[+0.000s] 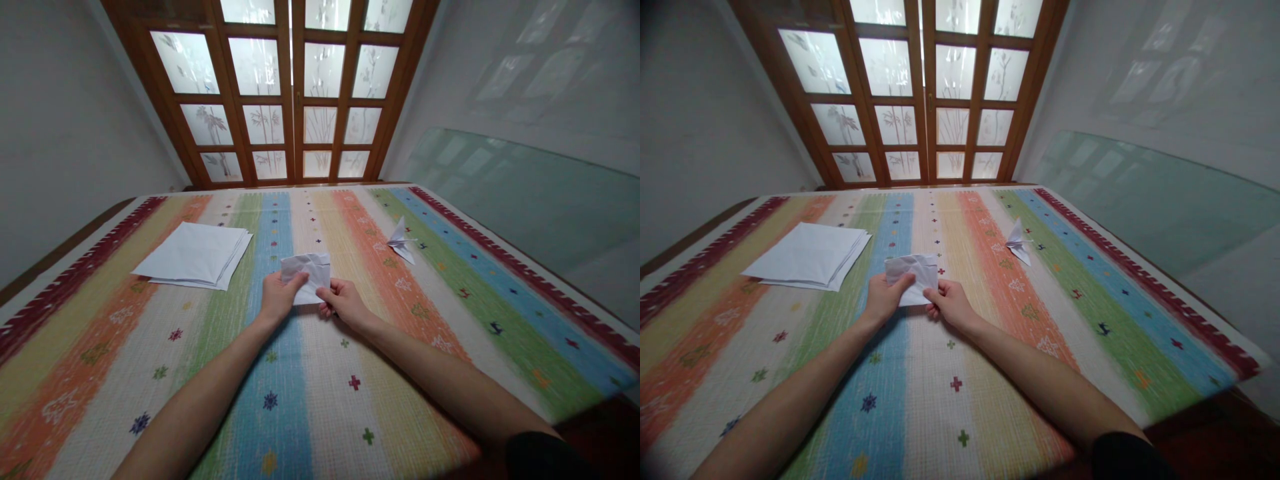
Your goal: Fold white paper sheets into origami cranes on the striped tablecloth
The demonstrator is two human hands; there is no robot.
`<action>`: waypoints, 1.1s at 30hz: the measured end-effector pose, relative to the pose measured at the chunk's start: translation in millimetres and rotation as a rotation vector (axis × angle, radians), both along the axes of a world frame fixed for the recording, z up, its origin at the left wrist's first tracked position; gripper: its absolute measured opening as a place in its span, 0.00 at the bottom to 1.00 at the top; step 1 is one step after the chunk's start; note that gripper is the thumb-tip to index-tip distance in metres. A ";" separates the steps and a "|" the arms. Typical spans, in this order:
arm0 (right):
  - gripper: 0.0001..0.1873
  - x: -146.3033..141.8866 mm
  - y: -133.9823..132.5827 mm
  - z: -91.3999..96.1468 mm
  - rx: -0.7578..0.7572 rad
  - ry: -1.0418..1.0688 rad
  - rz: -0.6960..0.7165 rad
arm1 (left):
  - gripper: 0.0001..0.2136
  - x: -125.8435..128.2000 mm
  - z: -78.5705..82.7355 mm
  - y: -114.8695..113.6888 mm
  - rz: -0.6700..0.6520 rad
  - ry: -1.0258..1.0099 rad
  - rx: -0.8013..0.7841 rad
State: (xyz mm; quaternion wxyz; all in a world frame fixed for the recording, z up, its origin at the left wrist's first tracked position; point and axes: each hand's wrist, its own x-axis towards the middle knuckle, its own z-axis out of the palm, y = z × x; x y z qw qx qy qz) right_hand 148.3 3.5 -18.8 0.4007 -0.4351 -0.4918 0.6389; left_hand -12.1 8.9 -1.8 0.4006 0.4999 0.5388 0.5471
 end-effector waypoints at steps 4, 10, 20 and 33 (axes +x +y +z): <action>0.16 -0.8 -0.6 0.7 0.061 -0.039 0.047 | 0.18 -3.2 -2.0 1.6 0.044 0.071 0.028; 0.17 2.0 2.6 8.7 0.239 0.009 -0.185 | 0.18 -1.0 -1.6 -5.4 -0.151 0.237 0.058; 0.20 12.5 22.0 2.8 0.107 0.150 -0.308 | 0.13 -1.6 -2.9 -4.8 -0.101 0.155 0.124; 0.20 35.2 31.2 34.9 0.471 -0.242 -0.137 | 0.10 3.2 5.5 -7.9 -0.115 0.143 0.123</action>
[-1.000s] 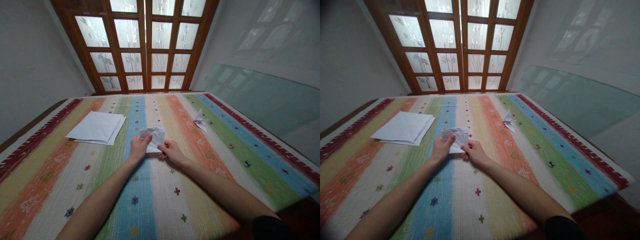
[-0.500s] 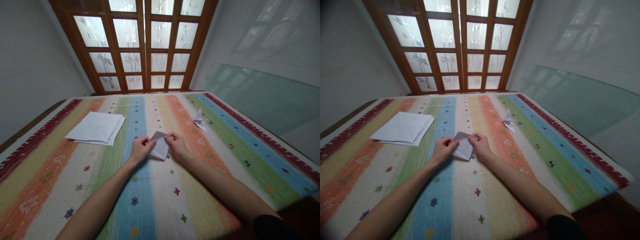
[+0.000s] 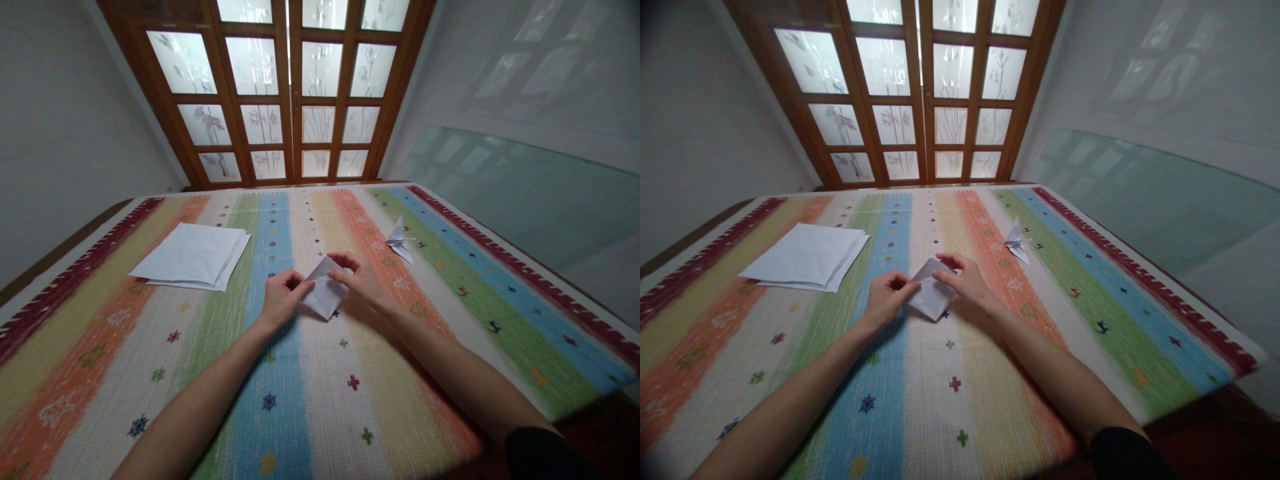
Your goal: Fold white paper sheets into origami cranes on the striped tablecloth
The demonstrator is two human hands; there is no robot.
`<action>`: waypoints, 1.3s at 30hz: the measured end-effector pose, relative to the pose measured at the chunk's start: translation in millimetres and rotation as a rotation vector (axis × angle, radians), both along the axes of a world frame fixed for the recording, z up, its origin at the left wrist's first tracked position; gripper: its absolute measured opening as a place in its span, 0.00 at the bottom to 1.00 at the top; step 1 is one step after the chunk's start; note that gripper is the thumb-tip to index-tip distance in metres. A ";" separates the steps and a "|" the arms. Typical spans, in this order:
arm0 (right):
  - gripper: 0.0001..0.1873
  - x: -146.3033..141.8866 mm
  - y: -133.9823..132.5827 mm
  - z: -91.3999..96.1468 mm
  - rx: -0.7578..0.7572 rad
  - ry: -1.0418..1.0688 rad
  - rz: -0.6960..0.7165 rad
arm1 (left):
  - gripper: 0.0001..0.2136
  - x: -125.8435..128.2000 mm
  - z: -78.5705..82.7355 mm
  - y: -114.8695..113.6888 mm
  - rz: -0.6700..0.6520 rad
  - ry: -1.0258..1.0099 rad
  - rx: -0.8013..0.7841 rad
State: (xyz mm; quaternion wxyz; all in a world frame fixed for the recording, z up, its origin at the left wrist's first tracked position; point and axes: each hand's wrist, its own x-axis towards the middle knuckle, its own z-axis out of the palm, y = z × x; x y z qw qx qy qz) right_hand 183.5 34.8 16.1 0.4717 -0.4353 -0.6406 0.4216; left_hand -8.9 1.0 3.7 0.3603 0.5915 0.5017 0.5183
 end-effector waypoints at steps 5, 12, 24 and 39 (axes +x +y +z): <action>0.09 -0.7 -6.9 9.1 0.105 -0.037 0.087 | 0.09 4.6 7.0 -7.0 -0.027 0.049 0.060; 0.10 -3.4 -6.0 7.2 0.059 0.155 -0.021 | 0.09 4.8 6.6 -5.9 0.031 -0.032 0.090; 0.10 -4.3 -7.7 10.8 0.053 0.218 0.000 | 0.08 0.4 8.9 -4.4 0.147 -0.039 0.136; 0.11 -6.9 -14.1 16.1 0.014 0.150 -0.054 | 0.07 4.5 18.4 -9.4 0.053 -0.037 0.174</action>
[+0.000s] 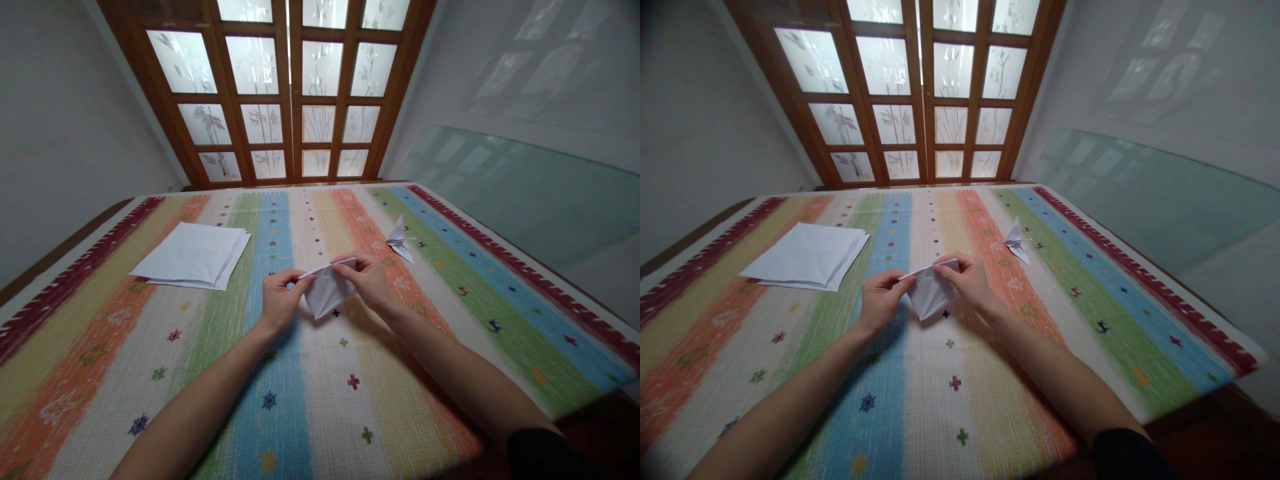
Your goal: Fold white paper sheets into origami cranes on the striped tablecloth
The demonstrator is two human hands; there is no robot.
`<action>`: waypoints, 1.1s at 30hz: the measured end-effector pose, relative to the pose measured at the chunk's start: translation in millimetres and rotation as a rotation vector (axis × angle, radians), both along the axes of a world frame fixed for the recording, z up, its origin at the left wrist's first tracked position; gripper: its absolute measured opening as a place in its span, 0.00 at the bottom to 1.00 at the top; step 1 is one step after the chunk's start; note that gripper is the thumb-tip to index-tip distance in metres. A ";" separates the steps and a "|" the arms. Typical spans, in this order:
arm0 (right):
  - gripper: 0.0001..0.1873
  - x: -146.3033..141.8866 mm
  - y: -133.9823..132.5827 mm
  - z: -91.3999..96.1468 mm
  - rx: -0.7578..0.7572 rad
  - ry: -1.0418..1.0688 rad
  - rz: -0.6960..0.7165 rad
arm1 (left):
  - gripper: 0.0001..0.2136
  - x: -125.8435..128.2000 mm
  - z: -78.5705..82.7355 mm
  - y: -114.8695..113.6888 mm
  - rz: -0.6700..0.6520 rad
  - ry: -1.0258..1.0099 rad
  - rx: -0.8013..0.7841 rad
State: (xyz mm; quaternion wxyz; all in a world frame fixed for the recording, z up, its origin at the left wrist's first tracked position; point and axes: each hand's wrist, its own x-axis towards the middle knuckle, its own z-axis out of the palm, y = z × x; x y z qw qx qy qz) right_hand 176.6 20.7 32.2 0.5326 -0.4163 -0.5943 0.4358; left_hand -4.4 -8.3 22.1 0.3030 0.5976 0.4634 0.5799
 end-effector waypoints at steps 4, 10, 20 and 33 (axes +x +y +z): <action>0.11 -1.1 -0.4 0.0 0.004 0.006 0.003 | 0.06 0.0 0.3 0.2 -0.008 -0.032 0.001; 0.12 -3.1 -2.2 -4.1 0.011 0.026 -0.004 | 0.09 0.7 -2.5 1.5 -0.010 -0.091 -0.030; 0.08 4.9 -5.6 13.3 0.092 -0.191 0.143 | 0.09 -2.5 6.6 -7.9 -0.020 0.217 0.223; 0.07 -12.5 -27.0 4.5 0.320 -0.154 -0.030 | 0.05 8.6 11.6 -15.2 0.005 0.081 0.165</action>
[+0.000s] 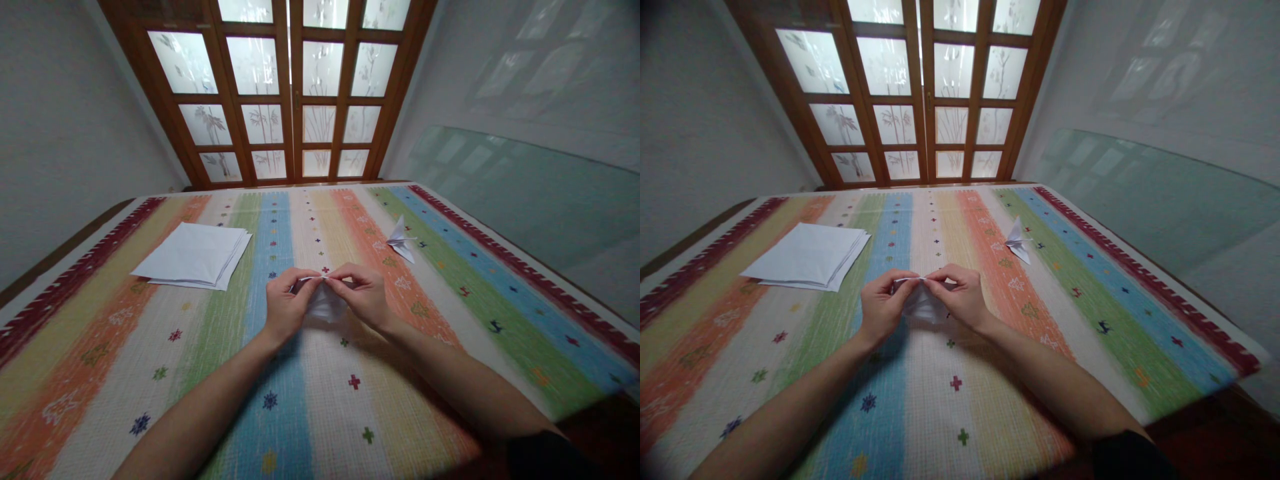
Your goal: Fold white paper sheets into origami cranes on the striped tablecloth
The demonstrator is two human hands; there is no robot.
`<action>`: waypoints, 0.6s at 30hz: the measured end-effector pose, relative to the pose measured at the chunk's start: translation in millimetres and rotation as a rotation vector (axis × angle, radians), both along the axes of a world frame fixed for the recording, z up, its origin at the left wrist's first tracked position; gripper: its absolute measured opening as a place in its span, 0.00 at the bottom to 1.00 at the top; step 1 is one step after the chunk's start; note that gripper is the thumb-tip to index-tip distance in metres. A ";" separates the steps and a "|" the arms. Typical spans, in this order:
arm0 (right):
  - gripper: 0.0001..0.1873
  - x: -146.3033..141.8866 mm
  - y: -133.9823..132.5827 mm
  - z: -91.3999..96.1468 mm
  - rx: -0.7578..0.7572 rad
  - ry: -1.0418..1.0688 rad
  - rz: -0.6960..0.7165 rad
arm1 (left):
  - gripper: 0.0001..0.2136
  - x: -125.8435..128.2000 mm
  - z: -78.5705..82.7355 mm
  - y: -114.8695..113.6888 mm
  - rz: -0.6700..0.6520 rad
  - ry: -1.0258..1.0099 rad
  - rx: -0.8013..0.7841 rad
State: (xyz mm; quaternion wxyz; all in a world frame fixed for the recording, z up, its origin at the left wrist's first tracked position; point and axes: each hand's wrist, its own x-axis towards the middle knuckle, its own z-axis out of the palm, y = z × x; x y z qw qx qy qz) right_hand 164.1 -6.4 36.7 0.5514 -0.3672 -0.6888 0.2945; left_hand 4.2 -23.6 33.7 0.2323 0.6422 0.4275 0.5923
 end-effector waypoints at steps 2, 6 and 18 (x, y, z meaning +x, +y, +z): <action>0.07 -1.5 -2.5 0.4 0.011 -0.013 -0.007 | 0.05 0.0 1.4 -1.2 0.003 0.012 0.046; 0.07 -2.2 -5.4 3.2 0.031 -0.068 -0.014 | 0.05 -1.1 1.4 -2.2 -0.008 0.056 0.138; 0.09 -4.8 -5.4 -1.1 -0.115 0.076 -0.077 | 0.17 -5.5 -17.1 1.1 0.211 0.264 0.240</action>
